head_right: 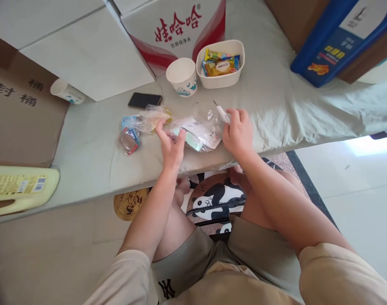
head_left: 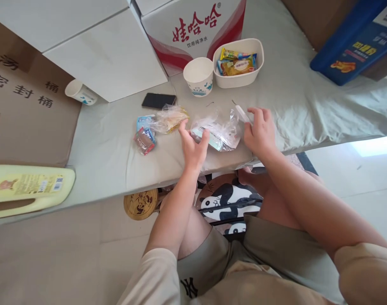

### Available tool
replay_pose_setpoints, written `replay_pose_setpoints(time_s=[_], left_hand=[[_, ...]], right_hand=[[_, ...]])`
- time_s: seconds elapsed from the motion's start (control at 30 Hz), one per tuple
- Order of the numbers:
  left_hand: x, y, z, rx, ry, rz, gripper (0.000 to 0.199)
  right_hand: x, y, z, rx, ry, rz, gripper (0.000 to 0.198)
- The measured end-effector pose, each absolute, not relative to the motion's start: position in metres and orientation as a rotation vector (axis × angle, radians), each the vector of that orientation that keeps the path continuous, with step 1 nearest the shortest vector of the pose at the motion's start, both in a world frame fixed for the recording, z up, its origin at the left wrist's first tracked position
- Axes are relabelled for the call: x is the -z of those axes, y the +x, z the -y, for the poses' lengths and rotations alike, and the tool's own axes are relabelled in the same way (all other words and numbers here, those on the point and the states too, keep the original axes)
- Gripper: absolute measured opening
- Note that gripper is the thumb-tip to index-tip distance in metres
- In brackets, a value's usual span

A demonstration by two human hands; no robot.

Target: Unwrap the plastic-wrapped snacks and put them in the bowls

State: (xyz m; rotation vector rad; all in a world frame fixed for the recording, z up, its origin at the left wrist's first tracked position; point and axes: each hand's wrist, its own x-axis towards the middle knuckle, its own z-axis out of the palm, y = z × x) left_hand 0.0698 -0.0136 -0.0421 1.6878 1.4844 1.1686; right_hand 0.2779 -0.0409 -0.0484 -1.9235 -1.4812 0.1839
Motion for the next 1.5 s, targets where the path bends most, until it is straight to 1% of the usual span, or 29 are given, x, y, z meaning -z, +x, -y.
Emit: replay_pose_setpoints(time_s=[0.07, 0.13, 0.17, 0.23, 0.3, 0.33, 0.37, 0.43, 0.5, 0.57, 0.63, 0.73, 0.77, 0.87, 1.0, 1.07, 1.13, 1.17, 1.2, 1.3, 1.33, 1.4, 1.43, 1.5], left_hand=[[0.040, 0.064, 0.008, -1.162, 1.760, -1.542, 0.060], [0.041, 0.059, -0.001, -1.145, 1.831, -1.505, 0.058], [0.043, 0.057, -0.005, -1.116, 1.845, -1.469, 0.054], [0.046, 0.055, -0.012, -1.038, 1.809, -1.443, 0.033], [0.049, 0.051, -0.017, -1.025, 1.680, -1.482, 0.012], [0.050, 0.047, -0.019, -1.055, 1.590, -1.508, 0.008], [0.051, 0.042, -0.020, -1.095, 1.497, -1.524, 0.008], [0.052, 0.028, -0.020, -1.135, 1.351, -1.524, 0.006], [0.053, 0.012, -0.017, -1.124, 1.323, -1.544, 0.008], [0.053, -0.001, -0.011, -1.147, 1.417, -1.621, 0.014], [0.050, -0.010, -0.004, -1.207, 1.579, -1.701, 0.023], [0.042, -0.013, 0.007, -1.174, 1.846, -1.668, 0.031], [0.040, -0.013, 0.010, -1.132, 1.920, -1.630, 0.032], [0.035, -0.010, 0.016, -1.025, 2.035, -1.561, 0.031], [0.040, -0.009, 0.015, -1.004, 1.975, -1.560, 0.028], [0.046, -0.010, 0.012, -1.038, 1.895, -1.593, 0.036], [0.053, -0.010, 0.008, -1.059, 1.833, -1.654, 0.052], [0.056, -0.010, 0.006, -1.040, 1.821, -1.683, 0.055], [0.058, -0.010, 0.004, -0.994, 1.824, -1.705, 0.051], [0.057, -0.006, 0.000, -0.822, 1.874, -1.717, 0.016], [0.054, -0.003, 0.000, -0.801, 1.886, -1.696, 0.013], [0.047, 0.004, 0.002, -0.823, 1.848, -1.603, 0.017], [0.044, 0.009, 0.003, -0.845, 1.779, -1.533, 0.018], [0.039, 0.019, 0.008, -0.883, 1.559, -1.389, 0.021]], right_hand=[[0.046, 0.277, 0.043, -0.164, -1.858, 1.538, 0.047], [0.043, 0.273, 0.047, -0.216, -1.730, 1.660, 0.051], [0.042, 0.270, 0.049, -0.259, -1.662, 1.735, 0.054], [0.041, 0.265, 0.052, -0.348, -1.560, 1.865, 0.057], [0.041, 0.265, 0.052, -0.410, -1.533, 1.916, 0.048], [0.042, 0.267, 0.051, -0.422, -1.549, 1.897, 0.041], [0.042, 0.271, 0.049, -0.415, -1.585, 1.840, 0.035], [0.042, 0.283, 0.047, -0.338, -1.686, 1.636, 0.031], [0.039, 0.294, 0.048, -0.212, -1.765, 1.417, 0.034], [0.035, 0.298, 0.052, -0.125, -1.768, 1.323, 0.037], [0.031, 0.293, 0.060, -0.138, -1.662, 1.423, 0.037], [0.030, 0.274, 0.070, -0.246, -1.430, 1.795, 0.036], [0.030, 0.268, 0.073, -0.278, -1.381, 1.925, 0.035], [0.029, 0.253, 0.078, -0.327, -1.305, 2.201, 0.024], [0.023, 0.247, 0.089, -0.347, -1.141, 2.380, 0.030], [0.022, 0.246, 0.095, -0.377, -1.172, 2.469, 0.037], [0.021, 0.244, 0.099, -0.398, -1.356, 2.485, 0.043], [0.022, 0.243, 0.099, -0.395, -1.470, 2.439, 0.044], [0.022, 0.243, 0.098, -0.380, -1.570, 2.363, 0.044], [0.025, 0.241, 0.088, -0.292, -1.660, 2.149, 0.039], [0.026, 0.240, 0.084, -0.265, -1.637, 2.130, 0.037], [0.029, 0.238, 0.077, -0.255, -1.569, 2.170, 0.036], [0.031, 0.236, 0.075, -0.270, -1.540, 2.202, 0.039], [0.035, 0.233, 0.073, -0.314, -1.516, 2.237, 0.051]])
